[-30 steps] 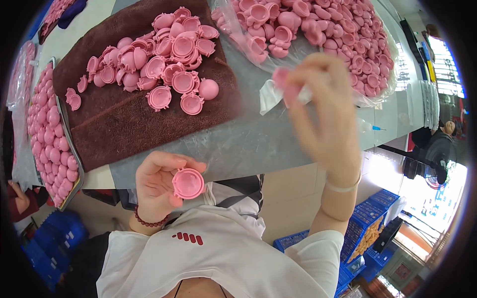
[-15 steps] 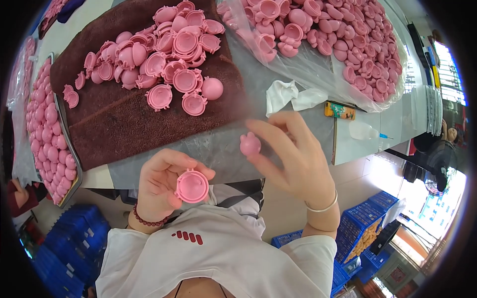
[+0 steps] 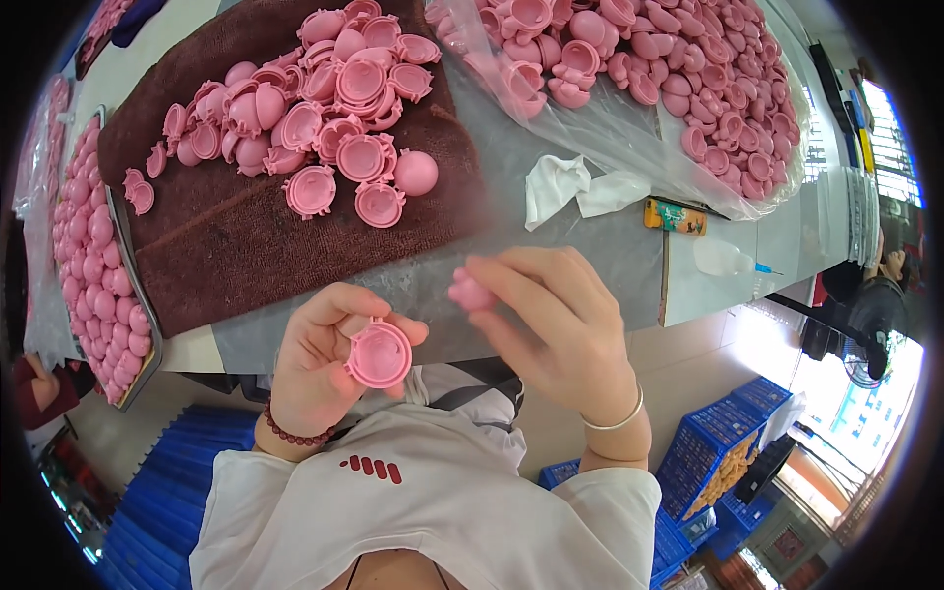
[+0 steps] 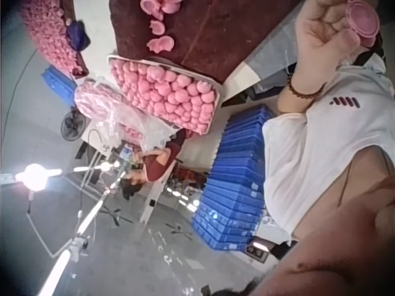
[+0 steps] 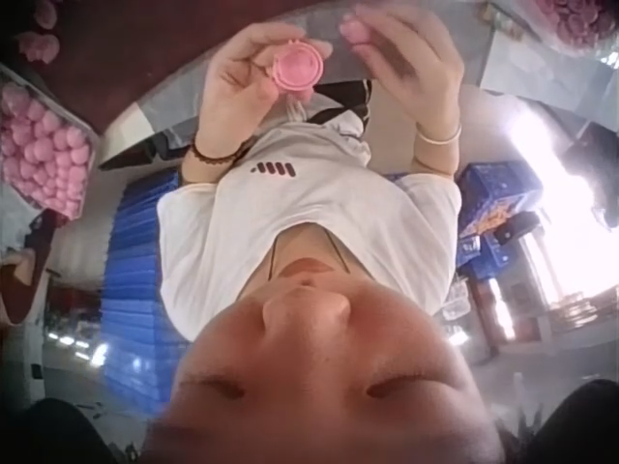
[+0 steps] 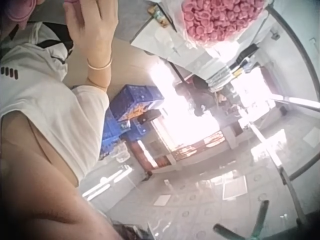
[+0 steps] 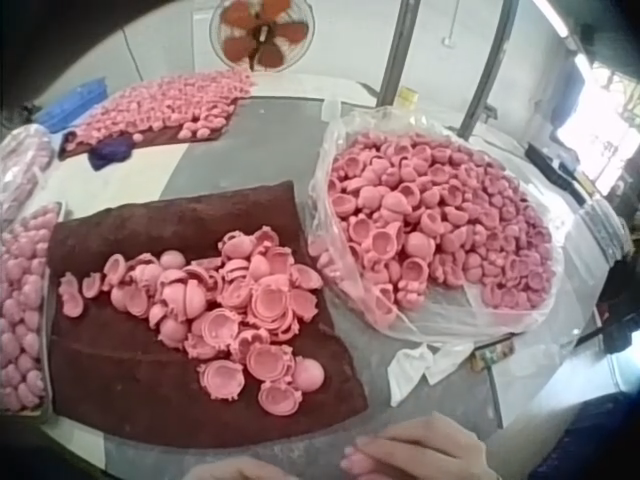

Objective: The person assembles toy parts by applying glue from a bottle to pink plastic components, then pressing the components together by hand.

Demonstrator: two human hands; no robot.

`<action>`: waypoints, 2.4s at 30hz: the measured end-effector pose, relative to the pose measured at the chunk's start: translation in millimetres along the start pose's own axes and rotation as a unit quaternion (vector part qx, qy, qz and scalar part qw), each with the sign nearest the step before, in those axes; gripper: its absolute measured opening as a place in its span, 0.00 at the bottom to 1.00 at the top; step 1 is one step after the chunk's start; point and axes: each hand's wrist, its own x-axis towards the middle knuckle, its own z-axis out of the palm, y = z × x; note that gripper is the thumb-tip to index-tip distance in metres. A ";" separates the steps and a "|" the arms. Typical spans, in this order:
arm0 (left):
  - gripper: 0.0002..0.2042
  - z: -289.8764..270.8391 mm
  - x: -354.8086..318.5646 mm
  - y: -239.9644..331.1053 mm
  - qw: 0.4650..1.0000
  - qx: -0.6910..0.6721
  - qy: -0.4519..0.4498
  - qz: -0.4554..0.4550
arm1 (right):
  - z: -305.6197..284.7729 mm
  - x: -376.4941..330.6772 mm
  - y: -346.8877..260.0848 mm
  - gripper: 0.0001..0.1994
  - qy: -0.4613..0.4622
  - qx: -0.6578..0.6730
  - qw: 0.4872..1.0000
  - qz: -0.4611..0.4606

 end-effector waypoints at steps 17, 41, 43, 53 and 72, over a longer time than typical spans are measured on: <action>0.20 2.2 4.1 -7.7 0.871 0.414 -0.013 0.265 | 2.8 -7.7 -21.4 0.16 0.020 0.090 0.991 -0.092; 0.23 -6.3 12.7 -5.5 0.888 0.364 -0.076 0.271 | -28.2 -45.7 49.8 0.16 0.419 -0.045 0.907 -0.007; 0.23 -6.6 11.1 -6.6 0.904 0.319 -0.071 0.277 | -45.3 -48.4 75.2 0.18 0.486 -0.080 0.870 0.017; 0.23 4.0 1.2 -1.6 0.997 0.020 -0.071 0.034 | -77.4 -64.0 119.8 0.18 0.340 0.019 0.886 0.314; 0.19 -6.0 8.3 -1.1 0.923 0.238 -0.157 0.257 | 1.2 -20.6 29.3 0.19 0.208 0.263 0.933 0.130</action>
